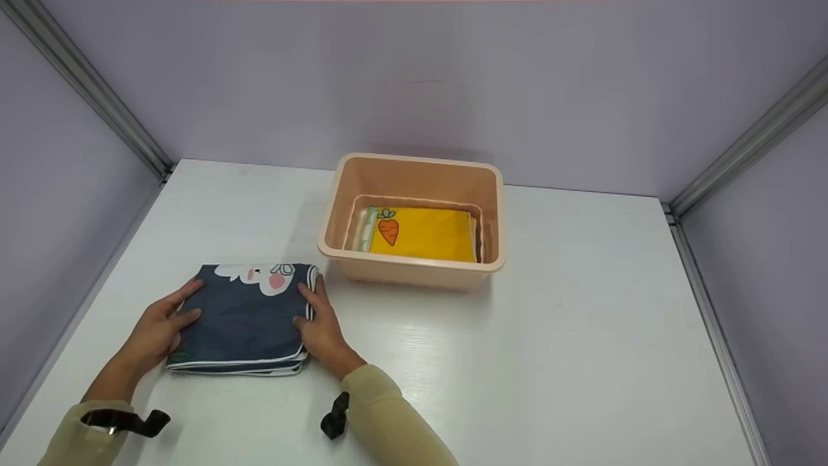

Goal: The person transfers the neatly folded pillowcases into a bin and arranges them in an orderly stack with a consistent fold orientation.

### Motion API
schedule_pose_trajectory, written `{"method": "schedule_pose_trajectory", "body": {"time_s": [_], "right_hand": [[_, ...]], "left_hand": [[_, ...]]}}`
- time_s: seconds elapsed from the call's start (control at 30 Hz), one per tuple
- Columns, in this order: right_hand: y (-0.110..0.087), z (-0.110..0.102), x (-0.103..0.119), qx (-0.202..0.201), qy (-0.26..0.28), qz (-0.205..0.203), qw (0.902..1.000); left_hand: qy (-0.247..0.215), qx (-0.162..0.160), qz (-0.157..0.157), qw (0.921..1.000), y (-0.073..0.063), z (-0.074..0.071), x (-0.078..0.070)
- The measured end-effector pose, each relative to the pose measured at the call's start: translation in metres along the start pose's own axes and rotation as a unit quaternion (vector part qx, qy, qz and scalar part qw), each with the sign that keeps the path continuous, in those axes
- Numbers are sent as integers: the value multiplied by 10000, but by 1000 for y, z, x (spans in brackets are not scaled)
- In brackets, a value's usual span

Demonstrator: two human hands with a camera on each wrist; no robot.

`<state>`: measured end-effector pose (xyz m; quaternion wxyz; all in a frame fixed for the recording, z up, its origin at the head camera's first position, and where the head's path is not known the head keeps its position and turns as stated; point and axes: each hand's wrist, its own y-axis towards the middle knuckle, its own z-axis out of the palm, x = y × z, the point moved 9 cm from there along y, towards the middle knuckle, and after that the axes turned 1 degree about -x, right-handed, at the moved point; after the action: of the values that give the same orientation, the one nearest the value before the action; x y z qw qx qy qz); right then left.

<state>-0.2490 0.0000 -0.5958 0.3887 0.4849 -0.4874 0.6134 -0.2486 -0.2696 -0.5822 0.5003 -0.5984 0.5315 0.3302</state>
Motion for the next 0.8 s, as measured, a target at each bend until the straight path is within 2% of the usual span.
{"method": "schedule_pose_trajectory", "body": {"time_s": [0.3,0.53,0.8], "right_hand": [[-1,0,4,6,-55,-81,10000],[-3,2,7,-21,-103,-86,9999],[-5,4,12,33,-257,-152,9995]], "left_hand": [[-155,28,-17,9999,-1,-1,-2],[-28,34,-68,10000,-2,-5,-2],[-228,101,-28,9997,-4,-7,-4]]}}
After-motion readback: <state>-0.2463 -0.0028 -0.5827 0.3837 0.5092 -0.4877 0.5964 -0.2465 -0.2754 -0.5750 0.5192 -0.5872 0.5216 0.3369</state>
